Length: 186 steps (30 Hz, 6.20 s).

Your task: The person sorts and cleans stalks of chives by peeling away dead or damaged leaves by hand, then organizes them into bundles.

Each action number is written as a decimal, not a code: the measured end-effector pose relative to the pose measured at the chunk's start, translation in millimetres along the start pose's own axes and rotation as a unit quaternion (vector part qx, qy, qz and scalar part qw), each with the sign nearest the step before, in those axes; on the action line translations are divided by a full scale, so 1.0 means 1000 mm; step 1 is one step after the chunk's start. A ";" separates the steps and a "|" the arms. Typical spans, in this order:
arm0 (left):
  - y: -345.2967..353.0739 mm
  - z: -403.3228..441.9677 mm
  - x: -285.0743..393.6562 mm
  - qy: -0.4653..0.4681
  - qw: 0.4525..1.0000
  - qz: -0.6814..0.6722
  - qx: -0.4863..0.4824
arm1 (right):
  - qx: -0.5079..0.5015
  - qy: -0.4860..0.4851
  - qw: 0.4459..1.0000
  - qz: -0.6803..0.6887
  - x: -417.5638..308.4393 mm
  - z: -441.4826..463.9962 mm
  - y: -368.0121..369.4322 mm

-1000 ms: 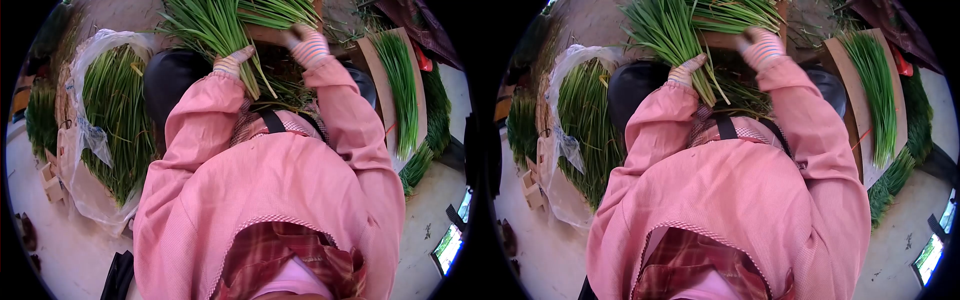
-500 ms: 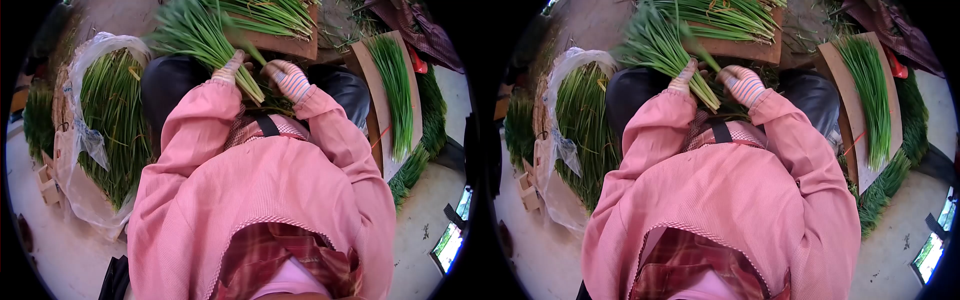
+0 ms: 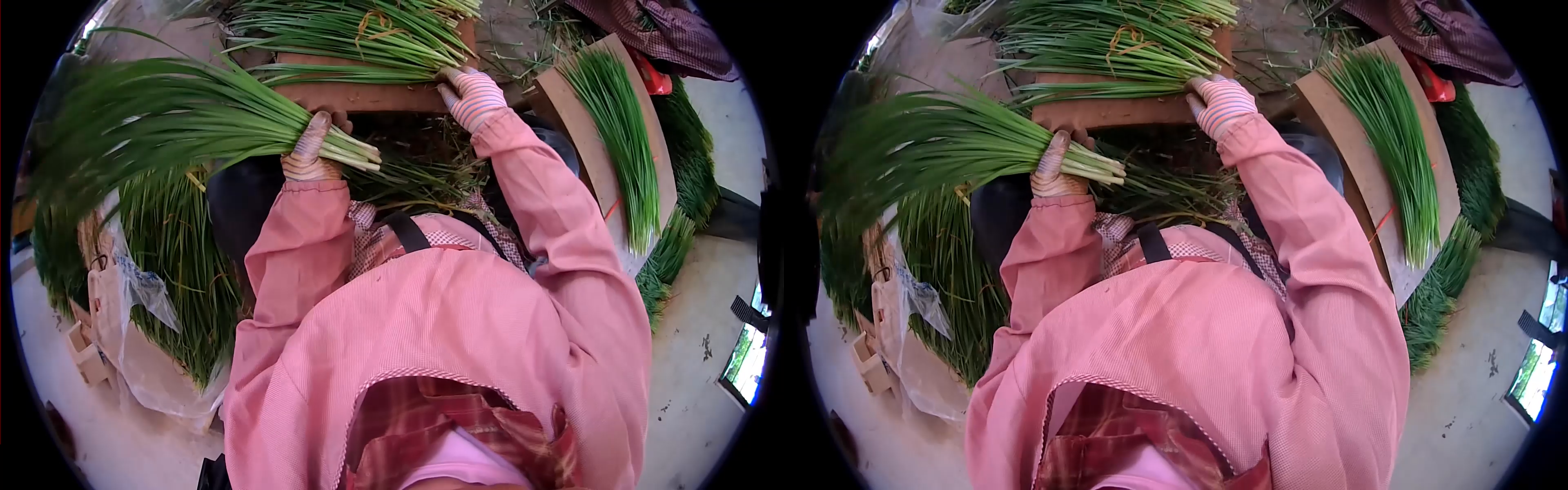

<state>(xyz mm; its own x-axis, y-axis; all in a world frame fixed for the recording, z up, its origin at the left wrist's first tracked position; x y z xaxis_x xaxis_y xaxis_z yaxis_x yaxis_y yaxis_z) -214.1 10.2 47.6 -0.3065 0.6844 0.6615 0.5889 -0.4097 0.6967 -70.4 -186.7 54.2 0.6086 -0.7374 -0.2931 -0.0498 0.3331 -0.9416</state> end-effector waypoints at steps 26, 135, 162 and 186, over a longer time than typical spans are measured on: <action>-0.011 0.009 -0.060 -0.239 0.967 0.086 -0.038 | -0.294 0.156 0.743 0.580 -0.061 -0.040 0.023; -0.033 0.060 -0.015 -0.002 0.975 0.215 -0.057 | -0.488 0.099 0.856 -0.140 -0.009 -0.067 0.027; -0.010 -0.004 -0.060 -0.300 0.950 -0.063 -0.052 | -0.275 0.231 0.691 0.627 -0.070 -0.065 0.035; 0.054 0.021 -0.090 -0.297 0.955 0.008 0.022 | 0.180 0.188 0.789 0.557 0.002 -0.045 0.025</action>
<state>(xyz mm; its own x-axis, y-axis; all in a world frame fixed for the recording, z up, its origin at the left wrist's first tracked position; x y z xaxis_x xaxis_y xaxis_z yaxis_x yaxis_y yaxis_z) -139.1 -61.0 19.4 0.1741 0.9046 0.3891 0.6241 -0.4070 0.6670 -106.3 -206.5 22.3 0.0654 0.0317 -0.9974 -0.1189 0.9926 0.0237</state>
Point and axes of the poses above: each hand's wrist, its own z-axis towards the middle knuckle, its own y-axis out of the palm, x = y × z, the point moved 3 cm from there along z, towards the middle knuckle, and after that the axes turned 1 degree about x, right-handed, at the moved point
